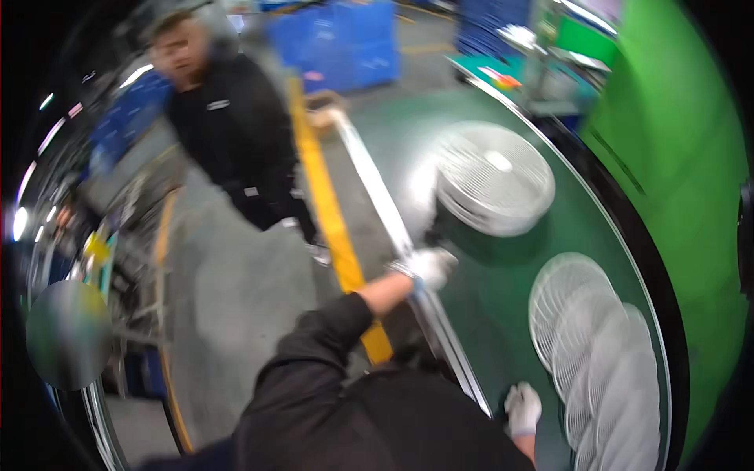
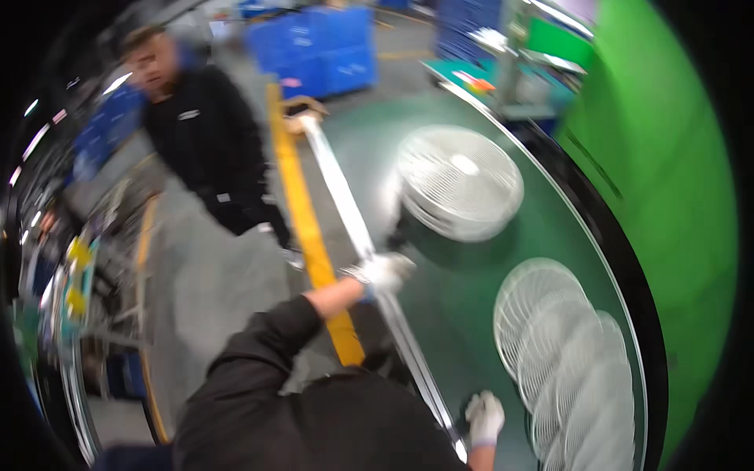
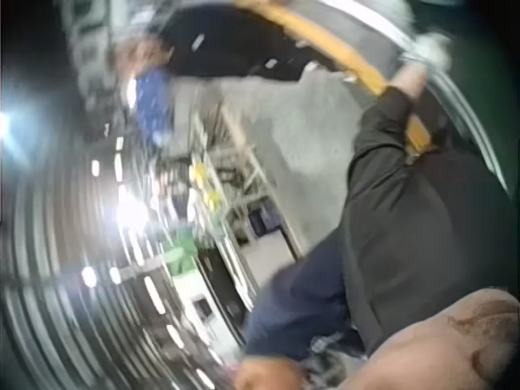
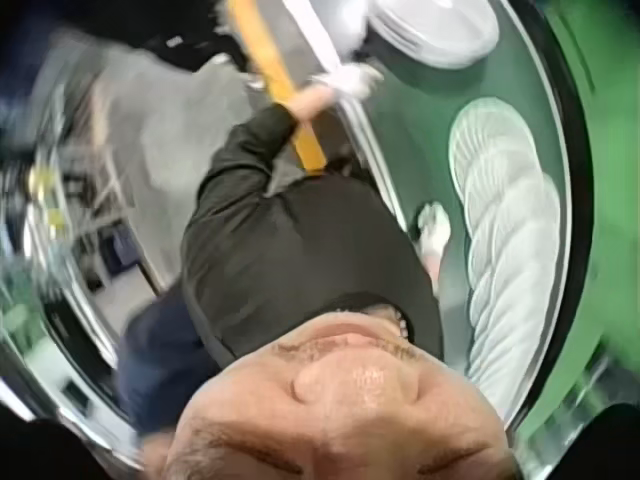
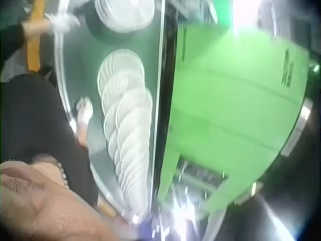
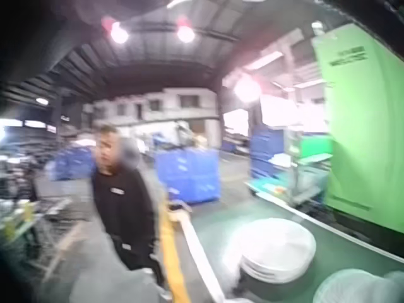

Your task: Stacking plastic fan covers from a conveyor belt.

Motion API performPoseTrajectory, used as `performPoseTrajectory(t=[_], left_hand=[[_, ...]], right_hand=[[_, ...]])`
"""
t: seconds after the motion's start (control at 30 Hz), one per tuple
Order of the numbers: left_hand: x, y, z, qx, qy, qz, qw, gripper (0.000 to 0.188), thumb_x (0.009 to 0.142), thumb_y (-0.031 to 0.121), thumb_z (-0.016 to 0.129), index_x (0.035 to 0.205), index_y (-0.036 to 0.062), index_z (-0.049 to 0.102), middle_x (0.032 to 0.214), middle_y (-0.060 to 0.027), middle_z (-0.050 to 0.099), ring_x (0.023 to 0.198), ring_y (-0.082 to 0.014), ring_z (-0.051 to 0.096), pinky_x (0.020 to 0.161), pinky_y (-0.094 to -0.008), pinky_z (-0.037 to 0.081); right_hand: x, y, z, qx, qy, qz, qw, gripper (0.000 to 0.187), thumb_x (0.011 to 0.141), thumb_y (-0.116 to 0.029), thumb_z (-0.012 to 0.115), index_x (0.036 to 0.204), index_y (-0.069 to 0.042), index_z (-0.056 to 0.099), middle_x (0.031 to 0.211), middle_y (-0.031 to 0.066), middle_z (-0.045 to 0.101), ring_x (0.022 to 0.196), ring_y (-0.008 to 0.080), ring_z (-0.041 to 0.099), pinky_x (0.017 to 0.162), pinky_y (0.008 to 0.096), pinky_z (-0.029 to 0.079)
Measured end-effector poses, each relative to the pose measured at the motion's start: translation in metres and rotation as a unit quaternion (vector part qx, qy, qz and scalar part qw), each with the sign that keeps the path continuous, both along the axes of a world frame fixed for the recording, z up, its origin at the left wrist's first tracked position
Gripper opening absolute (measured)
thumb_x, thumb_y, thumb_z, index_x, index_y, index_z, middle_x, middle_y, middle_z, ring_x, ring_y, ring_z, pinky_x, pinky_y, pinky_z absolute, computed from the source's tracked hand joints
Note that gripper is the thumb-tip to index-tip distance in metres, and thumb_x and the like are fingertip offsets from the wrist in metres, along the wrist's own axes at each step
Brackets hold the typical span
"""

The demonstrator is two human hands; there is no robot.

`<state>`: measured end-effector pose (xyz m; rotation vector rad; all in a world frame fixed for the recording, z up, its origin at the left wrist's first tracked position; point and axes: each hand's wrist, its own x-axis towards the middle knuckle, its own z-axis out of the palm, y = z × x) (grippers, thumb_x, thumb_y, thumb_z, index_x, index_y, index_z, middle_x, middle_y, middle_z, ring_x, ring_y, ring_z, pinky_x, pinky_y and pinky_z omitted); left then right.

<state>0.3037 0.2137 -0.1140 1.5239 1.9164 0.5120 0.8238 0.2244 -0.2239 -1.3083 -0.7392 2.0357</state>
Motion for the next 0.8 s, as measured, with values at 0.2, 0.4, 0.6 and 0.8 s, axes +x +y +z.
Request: performPoseTrajectory(t=[0.2, 0.4, 0.6, 0.8], left_hand=[[-0.047, -0.045, -0.046, 0.194, -0.398, 0.202, 0.873, 0.066, 0.087, -0.015, 0.044, 0.150, 0.0021, 0.055, 0.150, -0.0172, 0.059, 0.135, -0.0291, 0.060, 0.107, -0.0440, 0.056], [-0.063, -0.076, -0.091, 0.055, -0.236, 0.188, 0.952, 0.032, 0.088, -0.007, 0.060, 0.116, -0.0010, 0.072, 0.099, -0.0033, 0.074, 0.092, -0.0170, 0.072, 0.084, -0.0316, 0.059], [0.002, -0.098, -0.091, -0.034, -0.407, 0.270, 0.872, 0.027, 0.092, 0.003, 0.064, 0.118, -0.0012, 0.072, 0.099, -0.0087, 0.075, 0.082, -0.0183, 0.071, 0.074, -0.0311, 0.059], [0.058, -0.057, -0.059, -0.111, -0.428, 0.241, 0.864, 0.040, 0.097, 0.008, 0.069, 0.135, -0.0015, 0.064, 0.112, -0.0126, 0.073, 0.090, -0.0232, 0.071, 0.084, -0.0389, 0.062]], right_hand=[[0.004, 0.027, 0.014, 0.154, -0.320, -0.101, 0.929, 0.030, 0.101, -0.020, 0.069, 0.123, 0.000, 0.064, 0.086, 0.0106, 0.068, 0.065, 0.0213, 0.064, 0.058, 0.0363, 0.053], [0.050, 0.058, 0.056, 0.440, -0.699, 0.013, 0.563, 0.055, 0.087, -0.016, 0.074, 0.140, -0.008, 0.061, 0.139, 0.0177, 0.062, 0.133, 0.0383, 0.056, 0.113, 0.0546, 0.044], [0.043, 0.074, 0.057, 0.539, -0.637, 0.146, 0.531, 0.063, 0.086, -0.027, 0.079, 0.143, -0.009, 0.060, 0.150, 0.0183, 0.054, 0.141, 0.0407, 0.048, 0.118, 0.0593, 0.038], [-0.018, 0.108, 0.066, 0.457, -0.620, 0.233, 0.594, 0.085, 0.082, -0.041, 0.083, 0.153, -0.008, 0.050, 0.157, 0.0187, 0.049, 0.147, 0.0386, 0.044, 0.121, 0.0584, 0.038]])
